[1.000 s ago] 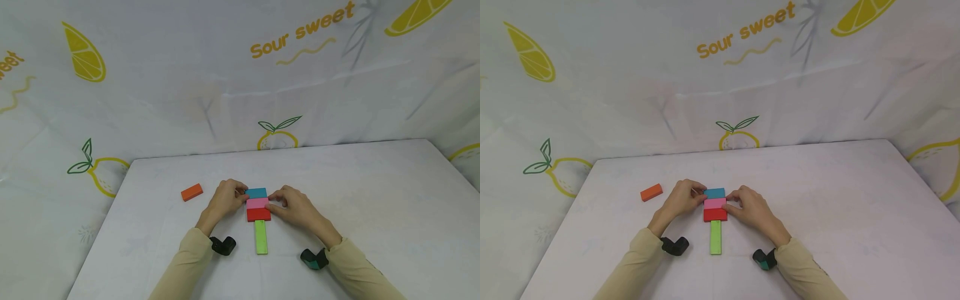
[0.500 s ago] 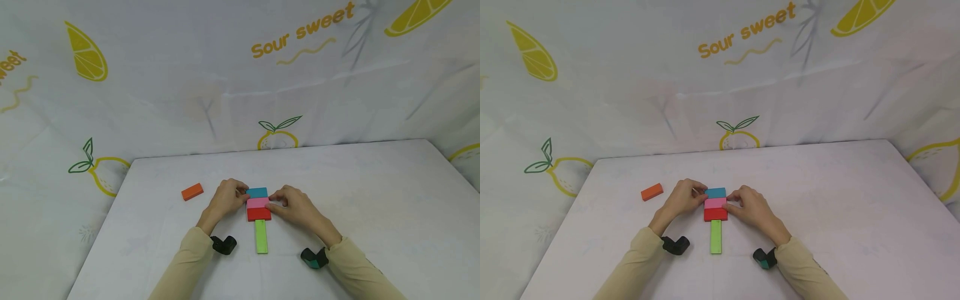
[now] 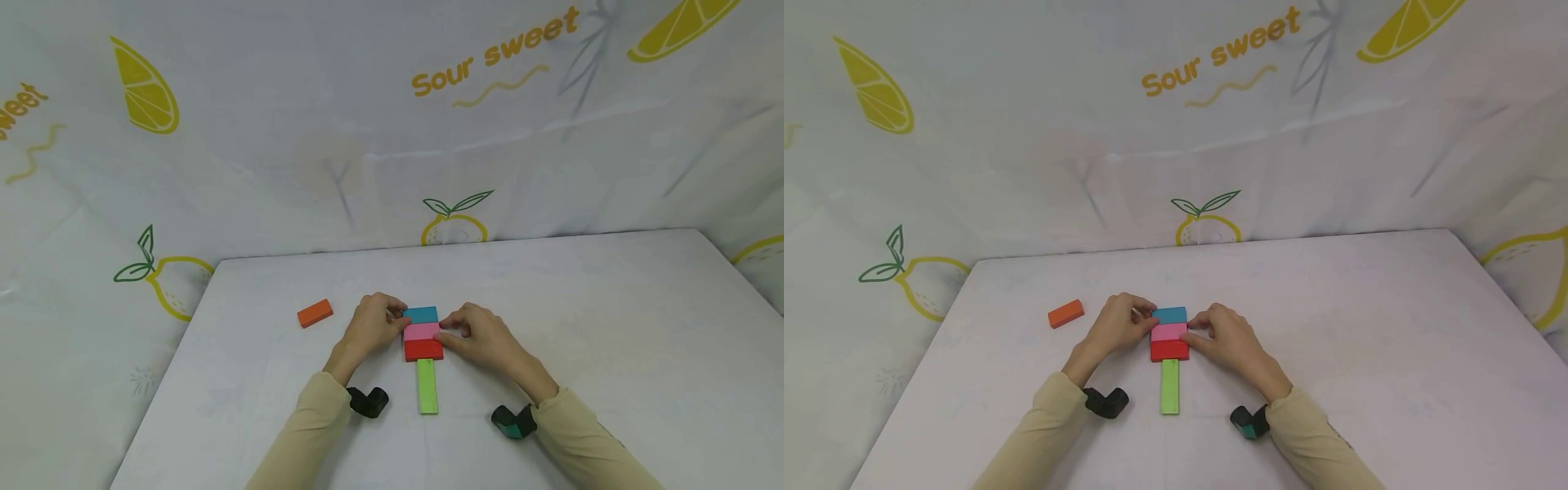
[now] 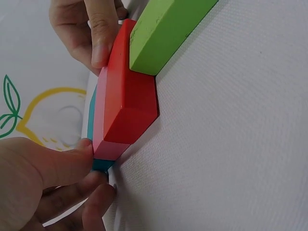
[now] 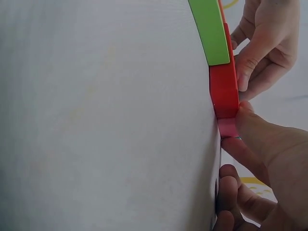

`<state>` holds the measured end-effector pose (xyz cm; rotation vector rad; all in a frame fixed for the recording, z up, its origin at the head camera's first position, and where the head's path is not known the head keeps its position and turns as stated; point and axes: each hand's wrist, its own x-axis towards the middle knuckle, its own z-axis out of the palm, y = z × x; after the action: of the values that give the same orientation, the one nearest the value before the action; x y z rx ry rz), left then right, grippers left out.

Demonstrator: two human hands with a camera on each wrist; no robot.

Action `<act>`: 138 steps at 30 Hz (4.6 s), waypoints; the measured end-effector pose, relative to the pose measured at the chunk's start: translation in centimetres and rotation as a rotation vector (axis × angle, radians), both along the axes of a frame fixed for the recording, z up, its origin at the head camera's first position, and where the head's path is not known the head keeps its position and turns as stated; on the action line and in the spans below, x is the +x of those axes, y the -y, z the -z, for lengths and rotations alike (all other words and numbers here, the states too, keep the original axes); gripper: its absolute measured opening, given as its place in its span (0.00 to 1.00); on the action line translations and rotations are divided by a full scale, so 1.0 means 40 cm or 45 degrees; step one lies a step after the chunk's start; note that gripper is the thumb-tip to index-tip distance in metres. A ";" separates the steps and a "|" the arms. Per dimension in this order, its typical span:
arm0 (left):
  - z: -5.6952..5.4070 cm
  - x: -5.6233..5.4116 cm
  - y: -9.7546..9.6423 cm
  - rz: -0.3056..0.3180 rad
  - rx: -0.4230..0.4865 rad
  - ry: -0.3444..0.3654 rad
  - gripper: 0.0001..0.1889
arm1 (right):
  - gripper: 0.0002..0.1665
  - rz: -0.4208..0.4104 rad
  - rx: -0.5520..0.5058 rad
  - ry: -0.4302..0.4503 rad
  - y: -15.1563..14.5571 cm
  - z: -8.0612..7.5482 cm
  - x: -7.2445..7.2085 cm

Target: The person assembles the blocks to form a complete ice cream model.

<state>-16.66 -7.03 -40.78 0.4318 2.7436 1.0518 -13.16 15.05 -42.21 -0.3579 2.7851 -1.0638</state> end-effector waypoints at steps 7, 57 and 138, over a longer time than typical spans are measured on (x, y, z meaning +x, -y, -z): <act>0.003 0.000 -0.004 -0.020 0.003 -0.010 0.13 | 0.17 0.004 -0.030 -0.003 -0.008 0.004 -0.008; -0.008 0.011 0.035 -0.052 -0.056 -0.037 0.19 | 0.26 0.027 0.095 0.014 0.003 0.003 -0.045; -0.004 -0.041 0.273 -0.306 -0.282 -0.047 0.17 | 0.26 0.042 0.070 0.014 0.002 0.009 -0.046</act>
<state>-18.28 -17.96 -40.62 0.0916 2.9566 0.7787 -15.02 14.96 -42.58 -0.2997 2.8133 -0.9912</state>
